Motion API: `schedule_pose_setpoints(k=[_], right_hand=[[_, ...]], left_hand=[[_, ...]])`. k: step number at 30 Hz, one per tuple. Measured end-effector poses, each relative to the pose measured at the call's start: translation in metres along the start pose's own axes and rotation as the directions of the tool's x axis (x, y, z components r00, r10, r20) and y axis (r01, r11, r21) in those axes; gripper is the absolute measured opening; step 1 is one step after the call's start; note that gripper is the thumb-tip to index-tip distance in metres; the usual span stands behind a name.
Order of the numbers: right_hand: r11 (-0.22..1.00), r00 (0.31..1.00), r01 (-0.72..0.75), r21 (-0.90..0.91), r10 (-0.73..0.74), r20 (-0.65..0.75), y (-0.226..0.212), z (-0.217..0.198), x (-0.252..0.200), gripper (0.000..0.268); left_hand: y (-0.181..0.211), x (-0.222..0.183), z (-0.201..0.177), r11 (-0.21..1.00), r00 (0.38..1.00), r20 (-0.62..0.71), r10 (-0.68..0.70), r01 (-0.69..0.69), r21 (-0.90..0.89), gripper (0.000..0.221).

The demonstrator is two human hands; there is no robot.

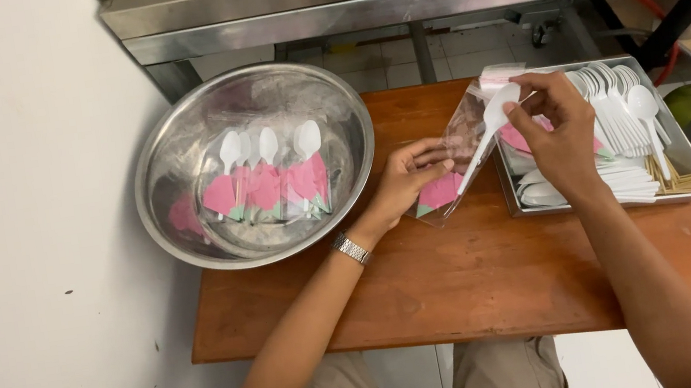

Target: Individually wrapping plastic spoons in small plastic bags and placing them into a metal bowl.

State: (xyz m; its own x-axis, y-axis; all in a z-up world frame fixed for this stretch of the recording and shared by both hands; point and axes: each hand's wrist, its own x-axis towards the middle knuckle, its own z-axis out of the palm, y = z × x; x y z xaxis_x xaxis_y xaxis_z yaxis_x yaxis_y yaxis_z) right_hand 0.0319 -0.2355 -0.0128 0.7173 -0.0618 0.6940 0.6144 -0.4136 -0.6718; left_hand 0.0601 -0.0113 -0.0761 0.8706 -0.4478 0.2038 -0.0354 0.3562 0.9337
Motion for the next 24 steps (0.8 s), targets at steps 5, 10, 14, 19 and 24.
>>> schedule_pose_setpoints(k=[5, 10, 14, 19, 24], right_hand=[[0.997, 0.998, 0.058, -0.052, -0.057, 0.022, -0.003, 0.001, 0.002, 0.023], [0.972, 0.985, 0.167, -0.166, -0.159, 0.063, -0.002, 0.003, 0.003, 0.006], [0.935, 0.964, 0.259, -0.241, -0.237, 0.119, 0.002, 0.005, 0.002, 0.020], [0.936, 0.963, 0.257, -0.240, -0.225, 0.151, -0.005, 0.005, 0.005, 0.024], [0.974, 0.977, 0.184, -0.134, -0.166, 0.135, 0.005, -0.003, 0.006, 0.034]], left_hand=[[0.004, -0.003, 0.005, 1.000, 1.000, -0.010, -0.019, 0.019, -0.009, 0.045], [0.009, -0.004, 0.006, 1.000, 0.999, -0.039, -0.020, 0.020, -0.008, 0.041], [0.007, -0.005, 0.007, 1.000, 0.996, -0.082, -0.031, 0.031, -0.001, 0.045], [0.003, -0.002, 0.006, 0.998, 0.994, -0.089, -0.062, 0.062, -0.011, 0.044], [-0.003, -0.003, 0.005, 0.986, 0.982, -0.098, -0.160, 0.164, 0.037, 0.051]])
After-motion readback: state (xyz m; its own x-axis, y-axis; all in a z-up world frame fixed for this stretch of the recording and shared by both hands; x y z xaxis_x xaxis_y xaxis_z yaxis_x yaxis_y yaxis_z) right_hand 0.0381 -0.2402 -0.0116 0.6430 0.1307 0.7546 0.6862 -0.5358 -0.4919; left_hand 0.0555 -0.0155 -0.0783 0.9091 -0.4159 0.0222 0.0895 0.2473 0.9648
